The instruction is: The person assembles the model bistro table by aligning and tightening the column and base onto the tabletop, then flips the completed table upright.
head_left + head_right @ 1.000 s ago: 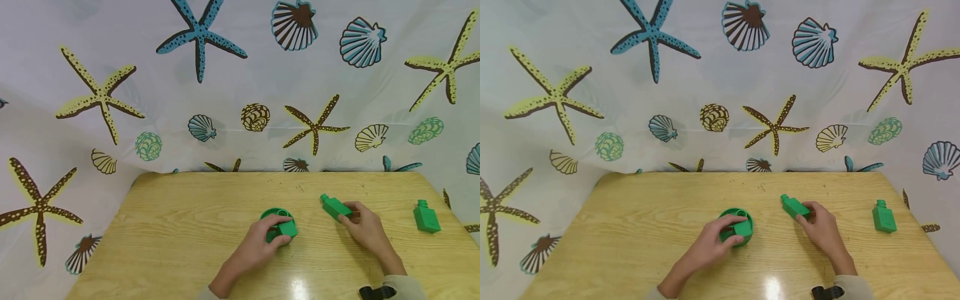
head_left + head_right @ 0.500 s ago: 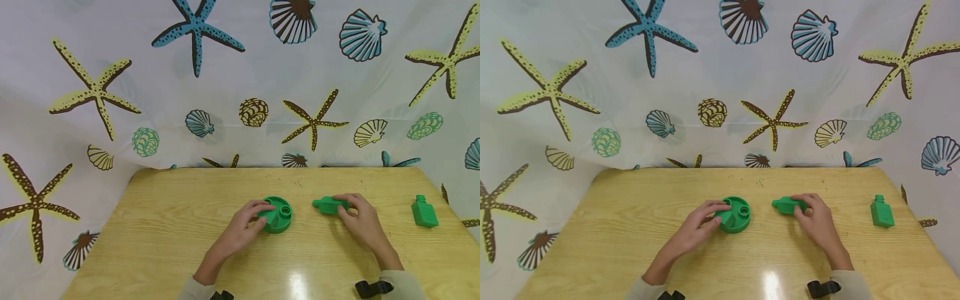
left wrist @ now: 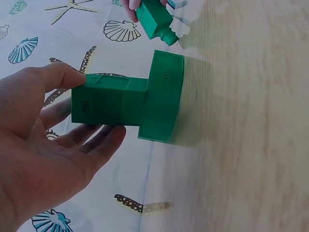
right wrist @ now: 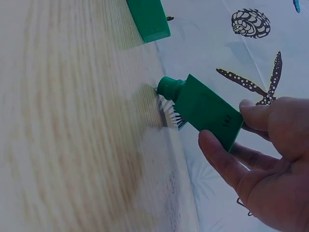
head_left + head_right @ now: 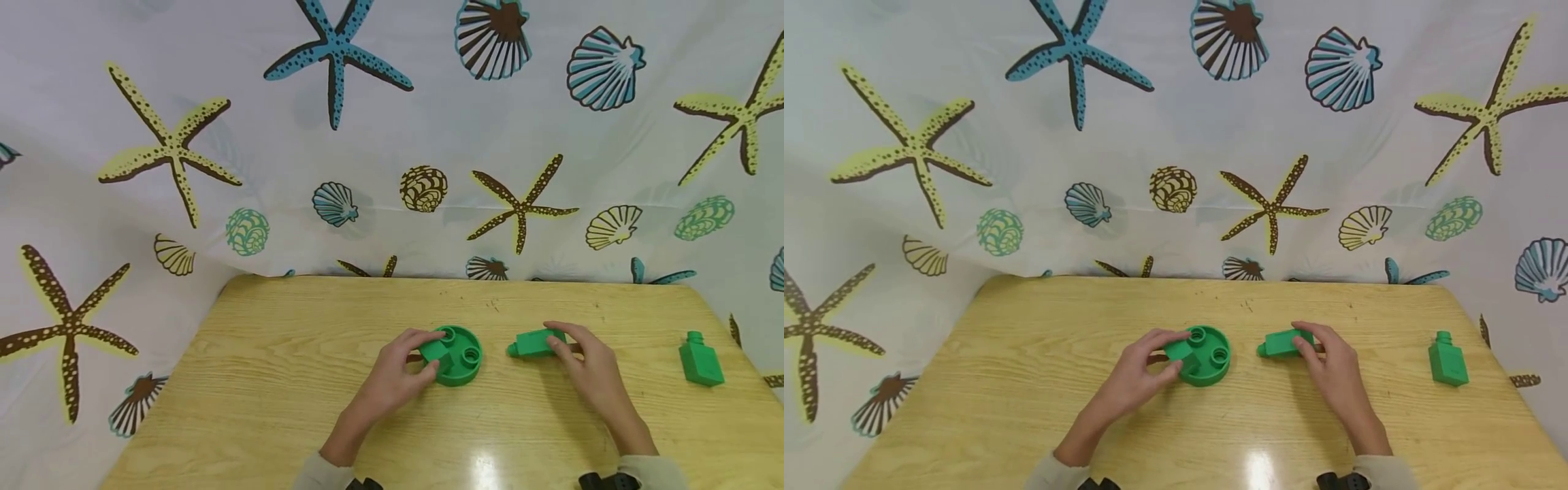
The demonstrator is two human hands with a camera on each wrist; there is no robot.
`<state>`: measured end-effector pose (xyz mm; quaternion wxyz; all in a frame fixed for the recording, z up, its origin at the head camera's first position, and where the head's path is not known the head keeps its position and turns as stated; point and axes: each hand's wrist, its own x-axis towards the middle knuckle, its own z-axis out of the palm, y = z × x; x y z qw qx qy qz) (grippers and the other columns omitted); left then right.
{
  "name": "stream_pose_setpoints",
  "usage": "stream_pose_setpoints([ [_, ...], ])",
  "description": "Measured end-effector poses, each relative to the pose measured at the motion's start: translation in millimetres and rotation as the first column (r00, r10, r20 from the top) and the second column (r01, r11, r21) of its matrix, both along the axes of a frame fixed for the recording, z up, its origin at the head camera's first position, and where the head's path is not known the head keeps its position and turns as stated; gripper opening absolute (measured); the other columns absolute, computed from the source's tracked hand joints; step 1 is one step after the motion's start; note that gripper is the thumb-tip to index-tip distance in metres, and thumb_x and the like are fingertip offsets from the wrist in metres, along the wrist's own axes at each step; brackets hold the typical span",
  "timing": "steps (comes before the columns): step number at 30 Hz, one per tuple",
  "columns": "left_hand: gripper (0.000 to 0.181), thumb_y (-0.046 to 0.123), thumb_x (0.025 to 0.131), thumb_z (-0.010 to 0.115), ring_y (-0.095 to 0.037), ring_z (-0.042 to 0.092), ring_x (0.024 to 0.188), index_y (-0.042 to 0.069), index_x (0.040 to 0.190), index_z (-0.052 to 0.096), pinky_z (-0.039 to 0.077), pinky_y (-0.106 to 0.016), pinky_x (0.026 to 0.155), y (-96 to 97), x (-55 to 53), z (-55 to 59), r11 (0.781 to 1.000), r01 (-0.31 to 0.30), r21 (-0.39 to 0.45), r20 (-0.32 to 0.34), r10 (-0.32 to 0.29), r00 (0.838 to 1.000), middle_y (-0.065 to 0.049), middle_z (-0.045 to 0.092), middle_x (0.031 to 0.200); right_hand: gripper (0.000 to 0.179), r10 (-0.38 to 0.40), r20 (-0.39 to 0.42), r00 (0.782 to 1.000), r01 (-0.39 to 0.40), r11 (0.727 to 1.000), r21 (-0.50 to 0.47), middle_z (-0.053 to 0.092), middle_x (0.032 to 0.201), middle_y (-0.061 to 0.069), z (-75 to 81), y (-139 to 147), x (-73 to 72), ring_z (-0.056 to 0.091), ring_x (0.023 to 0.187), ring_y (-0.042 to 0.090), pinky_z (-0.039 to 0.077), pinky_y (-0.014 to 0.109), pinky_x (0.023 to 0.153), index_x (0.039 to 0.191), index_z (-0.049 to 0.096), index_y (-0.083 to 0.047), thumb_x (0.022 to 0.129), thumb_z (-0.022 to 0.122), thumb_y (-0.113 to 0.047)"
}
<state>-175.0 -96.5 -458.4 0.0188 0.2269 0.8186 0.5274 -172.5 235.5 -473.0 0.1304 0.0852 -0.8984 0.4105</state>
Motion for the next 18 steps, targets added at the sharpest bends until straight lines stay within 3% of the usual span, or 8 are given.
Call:
stream_pose_setpoints([
  [4, 0.044, 0.007, 0.098, 0.065, -0.026, 0.060, 0.121, 0.014, 0.141, 0.062, 0.054, -0.048, 0.099, -1.4, -3.9, -3.1, 1.000, 0.004, 0.014, -0.008, -0.004, 1.000, -0.010, 0.060, 0.133, 0.043, 0.013, 0.040, 0.999, -0.014, 1.000, 0.005, 0.057, 0.141, 0.023, 1.2, -0.3, 0.0, 0.070, 0.106, 0.042, 0.061, 0.048, 0.079, 0.140, 0.062, -0.009, 0.099, 0.071, -0.016],
  [9, 0.045, 0.004, 0.098, 0.065, -0.028, 0.061, 0.121, 0.007, 0.142, 0.060, 0.053, -0.046, 0.101, -5.5, -6.6, -9.1, 0.998, -0.005, 0.066, 0.009, 0.004, 1.000, -0.011, 0.061, 0.134, 0.049, 0.049, 0.061, 0.997, -0.048, 0.999, -0.019, 0.060, 0.136, 0.025, 0.3, -2.7, 1.2, 0.069, 0.108, 0.042, 0.062, 0.040, 0.079, 0.141, 0.061, -0.009, 0.094, 0.075, -0.007],
  [15, 0.045, 0.003, 0.098, 0.064, -0.029, 0.057, 0.129, 0.008, 0.143, 0.059, 0.049, -0.041, 0.107, -9.9, -8.7, -11.8, 0.989, 0.012, 0.147, 0.071, -0.022, 0.997, -0.011, 0.057, 0.143, 0.044, 0.093, -0.014, 0.996, -0.094, 0.990, -0.104, 0.062, 0.135, 0.023, 1.5, -11.2, 1.1, 0.065, 0.116, 0.045, 0.058, 0.041, 0.089, 0.141, 0.060, -0.007, 0.098, 0.071, -0.011],
  [18, 0.043, 0.001, 0.099, 0.064, -0.029, 0.057, 0.129, 0.007, 0.141, 0.060, 0.048, -0.040, 0.108, -11.3, -9.6, -12.1, 0.984, 0.017, 0.179, 0.089, -0.033, 0.996, -0.012, 0.056, 0.144, 0.043, 0.099, -0.064, 0.993, -0.107, 0.985, -0.133, 0.063, 0.133, 0.021, 5.0, -15.4, -0.1, 0.066, 0.117, 0.040, 0.058, 0.033, 0.089, 0.141, 0.059, -0.006, 0.099, 0.070, -0.012],
])
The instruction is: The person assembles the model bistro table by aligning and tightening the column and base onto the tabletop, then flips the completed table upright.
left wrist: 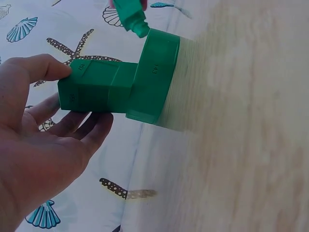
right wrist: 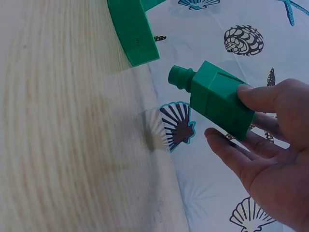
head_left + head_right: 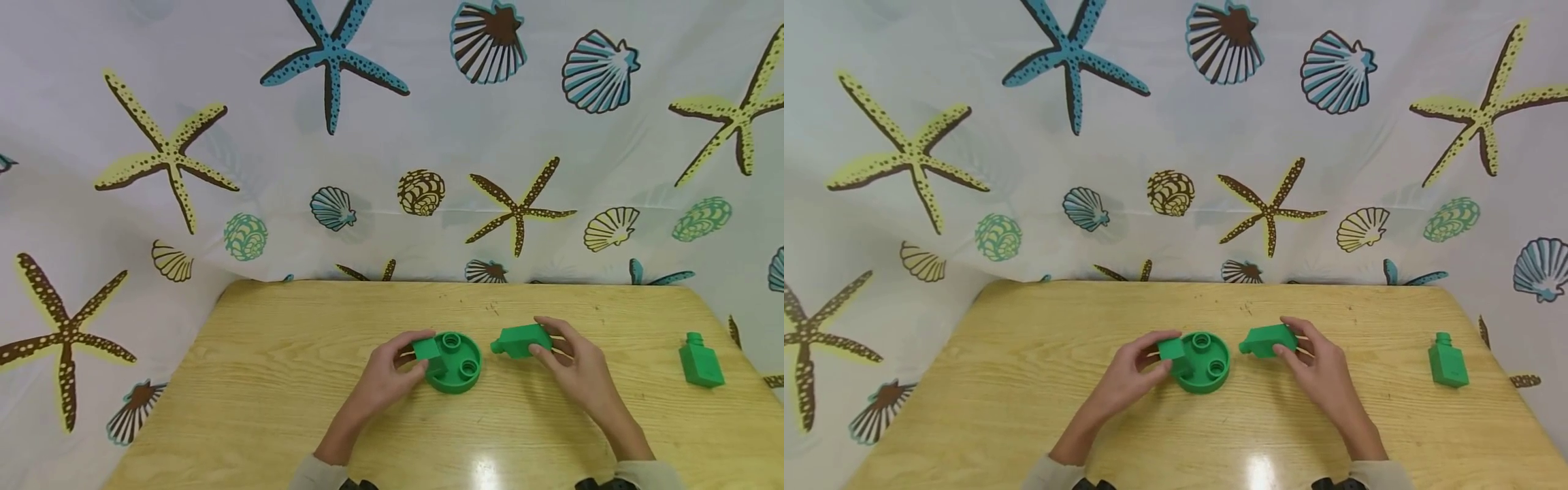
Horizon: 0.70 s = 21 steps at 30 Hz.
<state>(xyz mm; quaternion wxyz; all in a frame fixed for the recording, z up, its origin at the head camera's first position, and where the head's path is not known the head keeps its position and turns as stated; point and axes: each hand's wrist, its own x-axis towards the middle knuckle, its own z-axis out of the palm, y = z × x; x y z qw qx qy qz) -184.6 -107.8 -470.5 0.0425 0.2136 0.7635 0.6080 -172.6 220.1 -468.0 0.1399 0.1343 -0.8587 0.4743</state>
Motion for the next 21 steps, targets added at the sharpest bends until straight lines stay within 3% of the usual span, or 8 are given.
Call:
stream_pose_setpoints([
  [4, 0.039, 0.007, 0.099, 0.067, -0.027, 0.059, 0.126, 0.006, 0.138, 0.062, 0.050, -0.040, 0.106, 0.8, -1.3, 0.4, 1.000, -0.005, -0.010, -0.009, 0.005, 1.000, -0.015, 0.058, 0.141, 0.044, -0.001, -0.055, 0.998, -0.002, 0.998, -0.058, 0.064, 0.132, 0.016, 5.0, -5.2, -0.6, 0.068, 0.113, 0.017, 0.056, 0.021, 0.086, 0.139, 0.059, -0.006, 0.097, 0.072, -0.008],
  [8, 0.038, 0.011, 0.099, 0.070, -0.024, 0.060, 0.123, 0.006, 0.136, 0.063, 0.050, -0.040, 0.105, 2.4, -2.1, 1.0, 0.999, -0.022, -0.029, -0.021, 0.021, 1.000, -0.016, 0.060, 0.139, 0.045, 0.008, -0.107, 0.994, -0.023, 0.991, -0.135, 0.066, 0.128, 0.013, 7.2, -13.0, -0.8, 0.066, 0.108, 0.001, 0.058, 0.021, 0.084, 0.136, 0.062, -0.006, 0.093, 0.075, -0.002],
  [15, 0.038, 0.011, 0.098, 0.072, -0.024, 0.061, 0.122, 0.004, 0.134, 0.064, 0.051, -0.039, 0.104, 4.1, -1.9, -0.4, 1.000, -0.022, -0.006, -0.026, 0.022, 0.999, -0.018, 0.061, 0.134, 0.045, 0.055, -0.166, 0.985, -0.091, 0.972, -0.218, 0.068, 0.124, 0.013, 3.4, -30.6, 0.3, 0.066, 0.110, 0.008, 0.058, 0.023, 0.084, 0.134, 0.064, -0.003, 0.091, 0.075, 0.005],
  [21, 0.039, 0.013, 0.097, 0.073, -0.023, 0.060, 0.122, 0.003, 0.134, 0.063, 0.051, -0.038, 0.103, 7.7, 2.2, 0.8, 1.000, -0.005, -0.003, -0.012, 0.005, 1.000, -0.017, 0.062, 0.134, 0.041, 0.083, -0.129, 0.988, -0.111, 0.968, -0.226, 0.068, 0.126, 0.009, -1.2, -41.1, 4.8, 0.066, 0.111, 0.011, 0.059, 0.026, 0.085, 0.131, 0.066, -0.004, 0.092, 0.076, 0.001],
])
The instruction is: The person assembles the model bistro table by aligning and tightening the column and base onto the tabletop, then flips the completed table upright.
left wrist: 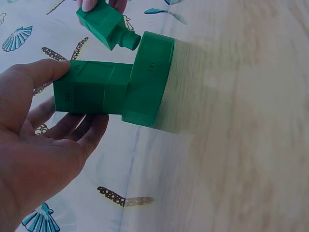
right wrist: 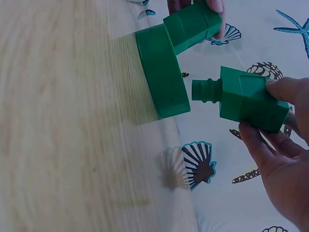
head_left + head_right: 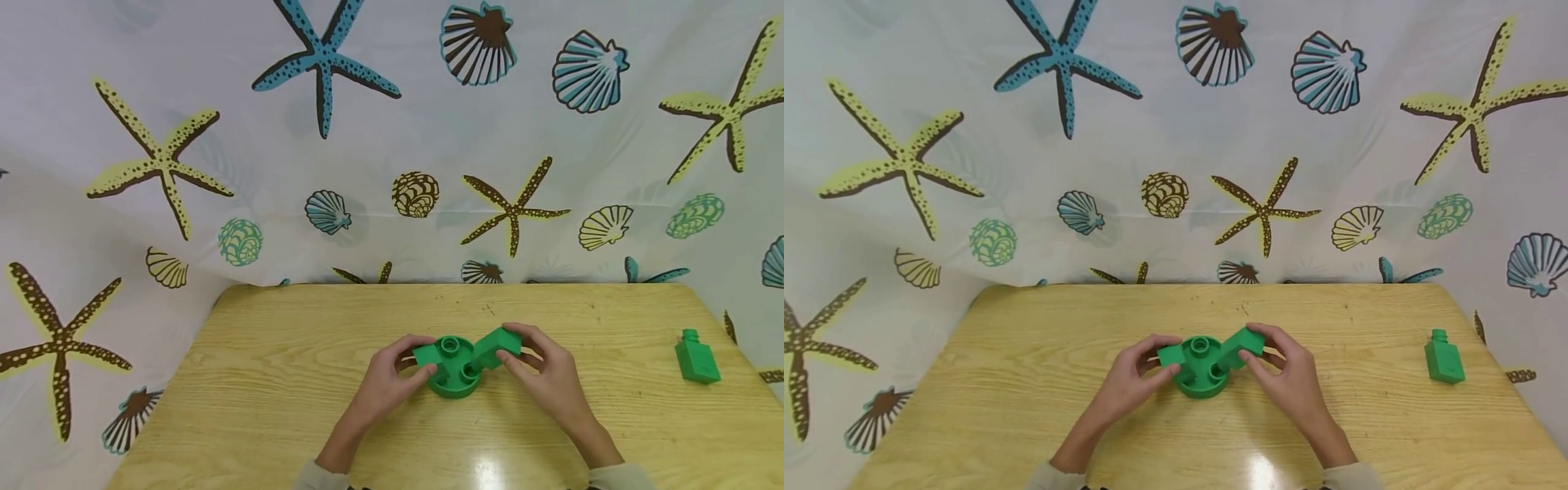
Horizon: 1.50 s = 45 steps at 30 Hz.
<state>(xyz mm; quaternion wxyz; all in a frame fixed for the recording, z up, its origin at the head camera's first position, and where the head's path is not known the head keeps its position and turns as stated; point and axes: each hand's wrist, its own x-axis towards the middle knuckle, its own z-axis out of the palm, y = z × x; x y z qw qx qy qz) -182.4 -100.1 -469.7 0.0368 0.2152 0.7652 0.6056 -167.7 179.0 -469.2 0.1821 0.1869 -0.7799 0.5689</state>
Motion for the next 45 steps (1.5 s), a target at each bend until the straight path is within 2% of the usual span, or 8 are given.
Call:
stream_pose_setpoints([
  [5, 0.039, 0.014, 0.097, 0.073, -0.025, 0.061, 0.122, 0.003, 0.134, 0.064, 0.052, -0.037, 0.103, 1.9, 0.6, 0.4, 1.000, 0.007, -0.008, -0.014, -0.007, 1.000, -0.015, 0.062, 0.133, 0.040, 0.017, 0.009, 1.000, -0.017, 1.000, 0.012, 0.068, 0.125, 0.007, -0.2, -4.1, 1.0, 0.067, 0.111, 0.014, 0.060, 0.027, 0.084, 0.129, 0.067, -0.005, 0.091, 0.077, 0.000],
  [10, 0.037, 0.012, 0.097, 0.074, -0.025, 0.061, 0.121, 0.005, 0.132, 0.065, 0.052, -0.037, 0.103, 2.3, -0.2, -0.9, 1.000, 0.002, -0.004, -0.020, -0.002, 1.000, -0.014, 0.063, 0.132, 0.040, 0.027, -0.005, 1.000, -0.027, 0.999, 0.036, 0.069, 0.124, 0.006, -3.1, -7.3, 0.5, 0.068, 0.111, 0.022, 0.060, 0.028, 0.084, 0.128, 0.068, -0.006, 0.090, 0.078, 0.000],
  [17, 0.039, 0.014, 0.097, 0.074, -0.025, 0.061, 0.121, 0.004, 0.133, 0.064, 0.051, -0.038, 0.103, 3.4, -0.2, -1.2, 1.000, 0.003, -0.003, -0.015, -0.003, 1.000, -0.018, 0.062, 0.133, 0.040, 0.026, -0.017, 1.000, -0.025, 0.998, 0.059, 0.069, 0.125, 0.005, -6.7, -9.7, 0.8, 0.068, 0.111, 0.029, 0.059, 0.029, 0.085, 0.128, 0.068, -0.007, 0.090, 0.078, 0.000],
  [29, 0.040, 0.015, 0.097, 0.074, -0.021, 0.061, 0.121, 0.003, 0.134, 0.063, 0.051, -0.035, 0.103, 1.7, 1.5, -2.3, 1.000, -0.017, 0.010, 0.002, 0.017, 1.000, -0.017, 0.062, 0.133, 0.043, 0.128, 0.025, 0.991, -0.130, 0.985, 0.112, 0.065, 0.130, 0.004, -7.6, -14.2, 0.9, 0.062, 0.123, 0.030, 0.057, 0.033, 0.089, 0.134, 0.065, -0.005, 0.093, 0.071, 0.006],
  [34, 0.039, 0.015, 0.097, 0.074, -0.021, 0.061, 0.120, 0.003, 0.133, 0.064, 0.051, -0.036, 0.103, 3.2, 0.8, -4.5, 1.000, -0.014, 0.021, 0.011, 0.014, 1.000, -0.017, 0.063, 0.132, 0.042, 0.125, 0.022, 0.992, -0.127, 0.986, 0.111, 0.067, 0.127, 0.003, -6.9, -10.9, 2.8, 0.067, 0.111, 0.026, 0.058, 0.037, 0.090, 0.131, 0.067, -0.005, 0.091, 0.074, 0.006],
  [38, 0.040, 0.015, 0.096, 0.075, -0.020, 0.061, 0.119, 0.003, 0.132, 0.065, 0.052, -0.036, 0.102, 4.3, 0.6, -4.9, 1.000, -0.015, 0.026, 0.019, 0.014, 1.000, -0.016, 0.063, 0.132, 0.043, 0.127, 0.035, 0.991, -0.130, 0.985, 0.115, 0.068, 0.125, 0.002, -7.1, -9.2, 3.3, 0.067, 0.100, 0.024, 0.059, 0.041, 0.088, 0.130, 0.068, -0.010, 0.089, 0.081, -0.004],
  [41, 0.039, 0.013, 0.096, 0.075, -0.019, 0.062, 0.118, 0.002, 0.132, 0.065, 0.052, -0.035, 0.102, 4.2, 0.7, -5.0, 0.999, -0.020, 0.027, 0.019, 0.020, 1.000, -0.017, 0.063, 0.132, 0.046, 0.147, 0.074, 0.986, -0.155, 0.981, 0.117, 0.068, 0.127, 0.005, -6.9, -8.3, 2.8, 0.068, 0.101, 0.023, 0.060, 0.039, 0.087, 0.131, 0.067, -0.014, 0.088, 0.084, -0.011],
  [45, 0.039, 0.013, 0.096, 0.075, -0.020, 0.062, 0.118, 0.002, 0.132, 0.065, 0.052, -0.035, 0.101, 4.8, -0.4, -5.5, 0.999, -0.016, 0.034, 0.007, 0.015, 1.000, -0.018, 0.062, 0.132, 0.045, 0.191, 0.101, 0.976, -0.202, 0.973, 0.109, 0.066, 0.129, 0.012, -5.4, -4.7, 2.3, 0.068, 0.102, 0.022, 0.060, 0.036, 0.088, 0.132, 0.066, -0.011, 0.090, 0.080, -0.006],
])
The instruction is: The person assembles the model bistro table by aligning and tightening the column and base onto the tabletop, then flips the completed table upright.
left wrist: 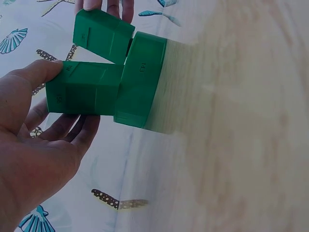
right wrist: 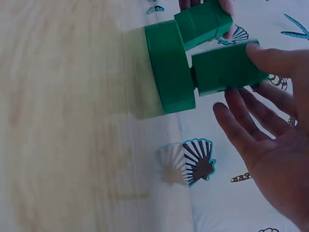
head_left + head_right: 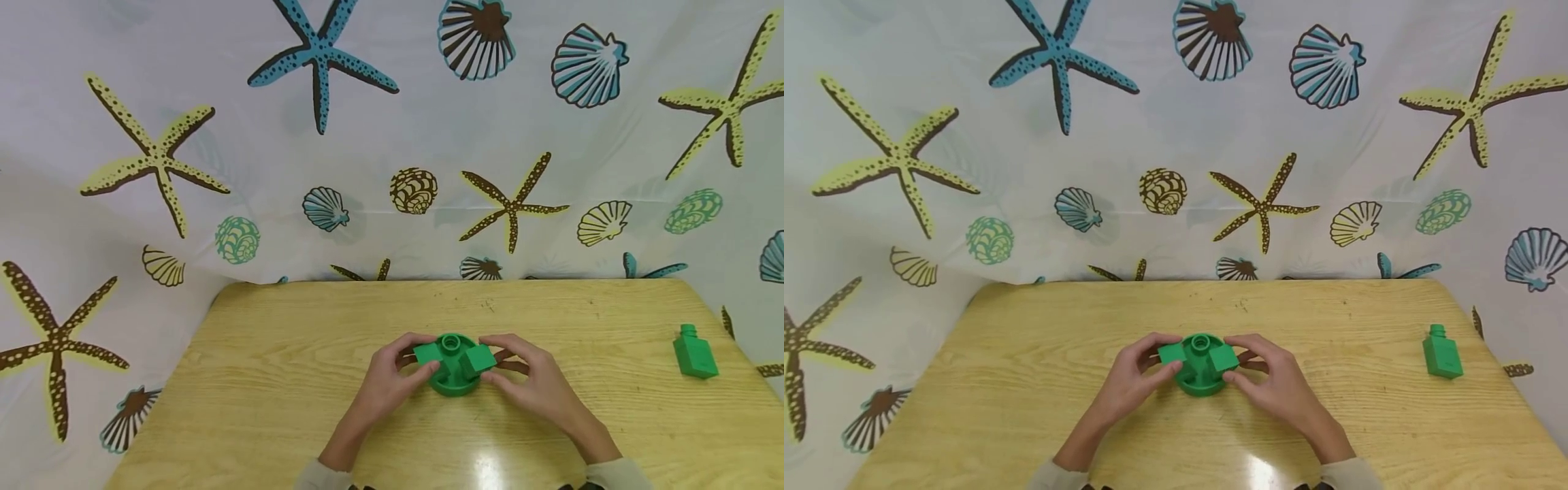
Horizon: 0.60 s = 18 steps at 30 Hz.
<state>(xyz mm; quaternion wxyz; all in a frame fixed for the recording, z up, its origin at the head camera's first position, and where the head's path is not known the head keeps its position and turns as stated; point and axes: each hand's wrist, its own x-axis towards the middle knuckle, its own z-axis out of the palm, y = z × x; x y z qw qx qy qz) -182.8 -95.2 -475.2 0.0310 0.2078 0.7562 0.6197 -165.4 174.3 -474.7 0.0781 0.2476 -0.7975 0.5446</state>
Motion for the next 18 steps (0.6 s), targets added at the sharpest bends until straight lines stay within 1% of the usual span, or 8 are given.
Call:
stream_pose_setpoints([
  [3, 0.039, 0.014, 0.096, 0.075, -0.020, 0.061, 0.118, 0.002, 0.132, 0.065, 0.052, -0.034, 0.101, 0.0, -0.2, 0.1, 1.000, 0.003, 0.004, -0.002, -0.003, 1.000, -0.019, 0.062, 0.132, 0.042, 0.032, -0.003, 0.999, -0.032, 0.999, -0.004, 0.066, 0.129, 0.013, 1.1, 1.9, -0.2, 0.067, 0.107, 0.021, 0.058, 0.034, 0.090, 0.133, 0.066, -0.008, 0.093, 0.074, -0.001],
  [6, 0.039, 0.014, 0.096, 0.075, -0.020, 0.061, 0.118, 0.002, 0.132, 0.064, 0.052, -0.034, 0.101, -0.3, 0.3, 0.8, 1.000, 0.002, 0.000, 0.002, -0.002, 1.000, -0.018, 0.062, 0.132, 0.038, 0.049, -0.006, 0.999, -0.049, 0.999, -0.006, 0.066, 0.130, 0.012, 1.0, 2.9, -0.6, 0.064, 0.117, 0.019, 0.057, 0.034, 0.094, 0.134, 0.066, -0.007, 0.097, 0.071, -0.002],
  [9, 0.040, 0.014, 0.097, 0.074, -0.020, 0.061, 0.118, 0.001, 0.133, 0.064, 0.053, -0.034, 0.101, 0.9, 0.2, 1.5, 1.000, 0.005, -0.005, 0.002, -0.005, 1.000, -0.018, 0.061, 0.133, 0.036, 0.054, -0.006, 0.999, -0.054, 0.998, -0.019, 0.067, 0.129, 0.010, 0.4, 4.0, -0.8, 0.063, 0.122, 0.020, 0.056, 0.036, 0.096, 0.133, 0.066, -0.004, 0.098, 0.070, -0.003],
  [11, 0.039, 0.014, 0.097, 0.074, -0.019, 0.061, 0.118, 0.001, 0.133, 0.064, 0.053, -0.034, 0.101, 1.3, -0.1, 1.5, 1.000, 0.003, -0.007, 0.001, -0.003, 1.000, -0.018, 0.062, 0.133, 0.035, 0.047, -0.003, 0.999, -0.047, 0.998, -0.032, 0.068, 0.127, 0.007, 0.0, 2.6, -1.1, 0.064, 0.121, 0.021, 0.055, 0.037, 0.096, 0.131, 0.066, -0.003, 0.097, 0.072, -0.005],
  [15, 0.039, 0.013, 0.097, 0.073, -0.019, 0.062, 0.118, 0.000, 0.132, 0.063, 0.053, -0.034, 0.100, 1.2, -0.2, 1.4, 1.000, -0.002, -0.012, -0.002, 0.002, 1.000, -0.018, 0.062, 0.133, 0.035, 0.020, 0.009, 1.000, -0.020, 0.999, -0.048, 0.069, 0.123, 0.004, -1.7, -3.9, -1.4, 0.066, 0.115, 0.022, 0.058, 0.037, 0.092, 0.128, 0.068, -0.005, 0.093, 0.077, -0.007],
  [18, 0.038, 0.012, 0.097, 0.073, -0.019, 0.062, 0.118, 0.000, 0.132, 0.064, 0.053, -0.034, 0.100, 1.6, -0.2, 1.6, 1.000, -0.005, -0.016, -0.003, 0.005, 1.000, -0.018, 0.062, 0.132, 0.039, 0.005, -0.009, 1.000, -0.006, 0.999, -0.043, 0.068, 0.120, 0.003, -3.9, -8.2, -2.2, 0.065, 0.111, 0.021, 0.059, 0.038, 0.089, 0.129, 0.067, -0.006, 0.092, 0.078, -0.006],
])
